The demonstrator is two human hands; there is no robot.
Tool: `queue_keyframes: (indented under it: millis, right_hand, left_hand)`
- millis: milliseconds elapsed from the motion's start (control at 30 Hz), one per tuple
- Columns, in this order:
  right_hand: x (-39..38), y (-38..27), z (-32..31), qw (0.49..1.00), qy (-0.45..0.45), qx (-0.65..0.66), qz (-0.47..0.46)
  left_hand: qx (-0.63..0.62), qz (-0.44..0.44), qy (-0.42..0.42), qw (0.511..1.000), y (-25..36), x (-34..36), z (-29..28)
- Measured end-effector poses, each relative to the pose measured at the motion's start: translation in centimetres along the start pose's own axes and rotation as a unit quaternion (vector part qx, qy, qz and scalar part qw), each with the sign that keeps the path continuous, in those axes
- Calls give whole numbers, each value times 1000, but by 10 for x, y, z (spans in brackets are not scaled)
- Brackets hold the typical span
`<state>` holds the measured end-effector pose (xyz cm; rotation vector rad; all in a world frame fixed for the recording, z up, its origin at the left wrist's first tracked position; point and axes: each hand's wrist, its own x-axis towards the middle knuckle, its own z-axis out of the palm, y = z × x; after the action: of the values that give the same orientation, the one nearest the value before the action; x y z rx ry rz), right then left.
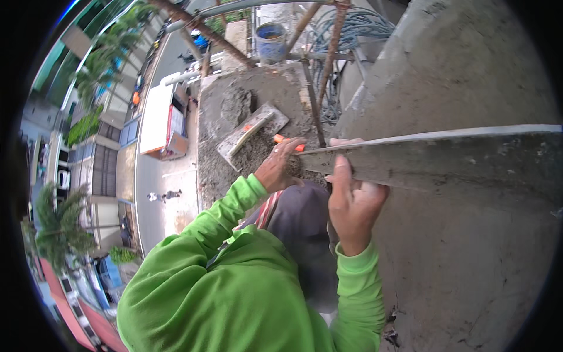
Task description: The person uses a long straightedge to smooth wet cement on a ceiling surface. They repeatedly drag the tool across the surface to level the material and remove excess.
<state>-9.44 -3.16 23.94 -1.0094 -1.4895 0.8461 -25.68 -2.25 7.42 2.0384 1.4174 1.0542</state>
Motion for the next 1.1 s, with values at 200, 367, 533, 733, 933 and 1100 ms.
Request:
queue_keyframes:
  millis: [200, 367, 533, 733, 933, 1100]
  right_hand:
    - [5, 8, 12, 999, -3, -19, -47]
    - [5, 22, 14, 995, 11, -65, -72]
    - [8, 81, 14, 990, -43, -129, -23]
    - [6, 76, 24, 996, -16, -83, -5]
    - [12, 115, 27, 973, -156, -165, -35]
    - [20, 132, 19, 957, -228, -158, -80]
  left_hand:
    - [-16, 42, 42, 998, 58, 30, -46]
    - [-113, 141, 120, 976, 99, 43, -41]
    - [-121, -78, 14, 990, 54, 34, -1]
    - [-88, -40, 72, 993, 33, 19, 3]
    - [257, -123, -288, 914, -29, -13, 11]
    - [355, -186, -144, 905, -1, -14, -137]
